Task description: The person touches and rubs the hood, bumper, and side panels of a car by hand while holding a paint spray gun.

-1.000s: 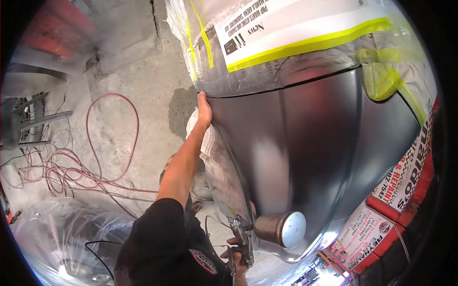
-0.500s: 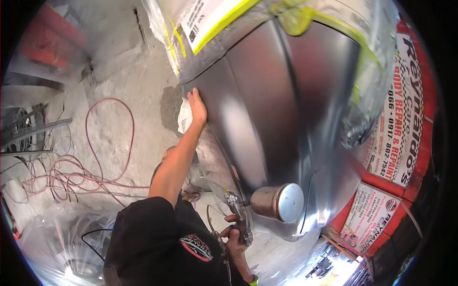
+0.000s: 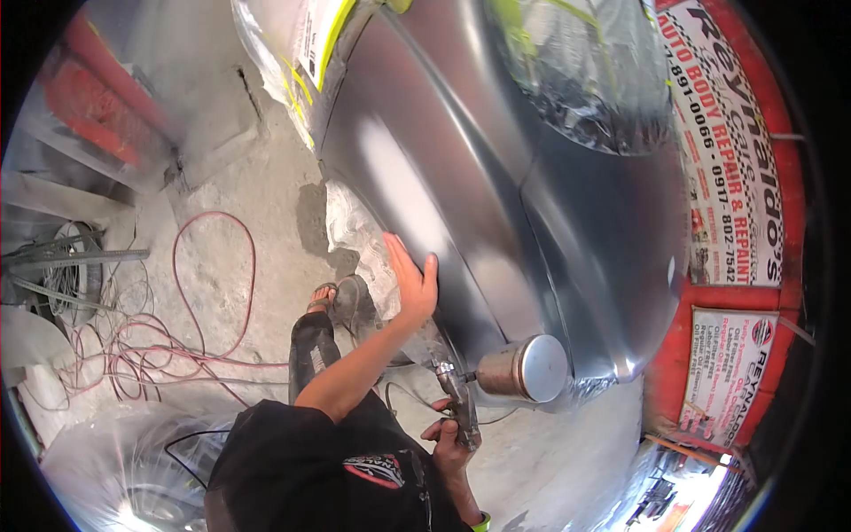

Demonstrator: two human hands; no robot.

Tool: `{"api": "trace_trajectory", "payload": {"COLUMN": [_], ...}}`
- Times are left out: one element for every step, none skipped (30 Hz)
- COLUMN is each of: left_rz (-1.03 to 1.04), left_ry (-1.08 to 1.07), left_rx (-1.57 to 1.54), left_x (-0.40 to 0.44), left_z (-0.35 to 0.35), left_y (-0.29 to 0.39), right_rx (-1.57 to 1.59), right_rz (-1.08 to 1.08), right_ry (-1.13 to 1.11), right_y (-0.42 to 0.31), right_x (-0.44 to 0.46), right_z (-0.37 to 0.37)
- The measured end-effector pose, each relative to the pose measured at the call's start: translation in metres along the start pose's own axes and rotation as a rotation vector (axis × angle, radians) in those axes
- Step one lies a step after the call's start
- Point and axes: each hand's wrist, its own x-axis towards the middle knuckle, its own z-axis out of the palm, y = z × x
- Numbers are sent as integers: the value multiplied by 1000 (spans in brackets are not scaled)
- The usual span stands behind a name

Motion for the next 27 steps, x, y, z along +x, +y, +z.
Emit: {"api": "trace_trajectory", "payload": {"left_rz": [22, 46, 72, 164, 181, 201, 219, 214, 209, 200, 191, 161, 127, 164, 198, 232, 306, 380, 454, 497, 541, 591, 664, 718, 775, 792, 816], "left_ry": [-25, -43, -55, -81, -91, -98, -105, -76, -32, 8, 46, 79, 110, 127, 142, 157, 150, 141, 127, 115, 94, 68, 58, 40, 11, -23, -68], "left_rx": [64, 129, 198, 264, 294, 323, 350, 391, 370, 348, 324, 270, 216, 184, 153, 122, 153, 187, 222, 273, 324, 371, 386, 425, 457, 491, 513], "left_x": [-16, -27, -33, -33, -24, -8, 12, 40, 72, 106, 141, 176, 208, 236, 260, 278, 290, 299, 307, 314, 321, 327, 336, 347, 354, 358, 363], "left_z": [2, 1, 1, 2, 1, 0, 1, 0, -2, -4, -6, -8, -12, -15, -18, -22, -26, -30, -34, -38, -41, -43, -46, -47, -50, -55, -57], "left_y": [7, 17, 24, 22, 27, 30, 34, 39, 44, 48, 53, 61, 69, 75, 80, 84, 90, 94, 99, 103, 107, 113, 117, 125, 132, 137, 140], "right_rx": [-3, -4, 1, 8, 14, 32, 47, 60, 70, 56, 65, 74, 81, 77, 73, 68, 76, 85, 96, 88, 82, 80, 93, 107, 122, 88, -10], "right_rz": [-1, -5, -6, -4, 2, 7, 11, 17, 25, 21, 19, 17, 18, 10, 5, 0, -7, -11, -13, -6, 4, 14, 10, 10, 15, -14, -63], "right_ry": [-4, -13, 1, 14, 26, 42, 50, 58, 70, 56, 61, 66, 70, 71, 72, 72, 74, 76, 81, 65, 55, 51, 46, 53, 70, 62, 21], "right_y": [3, 5, 4, -1, -3, -1, -2, -3, -4, -3, -6, -12, -17, -19, -22, -24, -28, -31, -33, -37, -41, -44, -48, -51, -52, -48, -43], "right_x": [-6, -9, -11, -14, -16, -16, -14, -11, -8, -5, 0, 4, 10, 16, 21, 27, 33, 39, 42, 46, 51, 56, 59, 62, 61, 59, 60], "right_z": [-8, -14, -17, -18, -17, -16, -14, -12, -9, -6, 0, 7, 15, 23, 32, 40, 47, 54, 61, 67, 71, 75, 80, 84, 86, 86, 84]}}
